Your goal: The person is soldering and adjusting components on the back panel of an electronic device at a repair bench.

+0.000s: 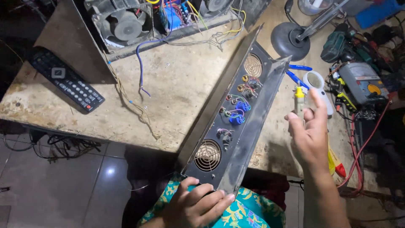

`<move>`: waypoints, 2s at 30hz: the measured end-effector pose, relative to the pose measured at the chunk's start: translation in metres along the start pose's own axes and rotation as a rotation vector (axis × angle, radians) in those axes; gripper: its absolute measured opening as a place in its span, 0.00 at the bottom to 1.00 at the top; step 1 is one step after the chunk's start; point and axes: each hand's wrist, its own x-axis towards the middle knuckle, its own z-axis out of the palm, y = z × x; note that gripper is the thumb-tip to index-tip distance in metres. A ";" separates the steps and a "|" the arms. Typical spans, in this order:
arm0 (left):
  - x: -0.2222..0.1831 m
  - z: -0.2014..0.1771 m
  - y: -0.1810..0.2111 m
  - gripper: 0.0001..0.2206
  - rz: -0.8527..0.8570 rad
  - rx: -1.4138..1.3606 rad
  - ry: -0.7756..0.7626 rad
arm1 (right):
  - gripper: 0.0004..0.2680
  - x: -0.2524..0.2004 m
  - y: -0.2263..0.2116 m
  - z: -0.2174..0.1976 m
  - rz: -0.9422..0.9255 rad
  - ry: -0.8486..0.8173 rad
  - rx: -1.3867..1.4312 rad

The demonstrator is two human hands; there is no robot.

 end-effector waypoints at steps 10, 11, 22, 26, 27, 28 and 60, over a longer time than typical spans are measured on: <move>-0.038 0.011 -0.011 0.40 -1.297 -1.366 0.294 | 0.22 -0.090 0.051 -0.036 0.155 0.009 0.844; -0.037 0.017 -0.015 0.30 -1.146 -1.711 0.442 | 0.29 -0.092 0.062 -0.041 0.173 -0.103 1.014; 0.034 -0.001 0.003 0.27 -1.873 -1.805 0.339 | 0.13 -0.135 0.017 -0.001 -0.246 0.145 0.059; 0.031 0.015 0.009 0.26 -1.743 -1.770 -0.021 | 0.12 -0.134 0.005 -0.008 -0.078 0.200 0.035; 0.035 0.016 0.008 0.26 -1.749 -1.772 -0.031 | 0.12 -0.135 0.009 -0.009 -0.069 0.203 0.032; 0.039 0.018 0.007 0.32 -1.752 -1.709 -0.124 | 0.11 -0.135 0.013 -0.010 -0.034 0.244 0.048; 0.056 0.055 0.027 0.60 -1.631 -1.387 -0.282 | 0.08 -0.112 0.084 0.004 -0.882 0.190 -0.364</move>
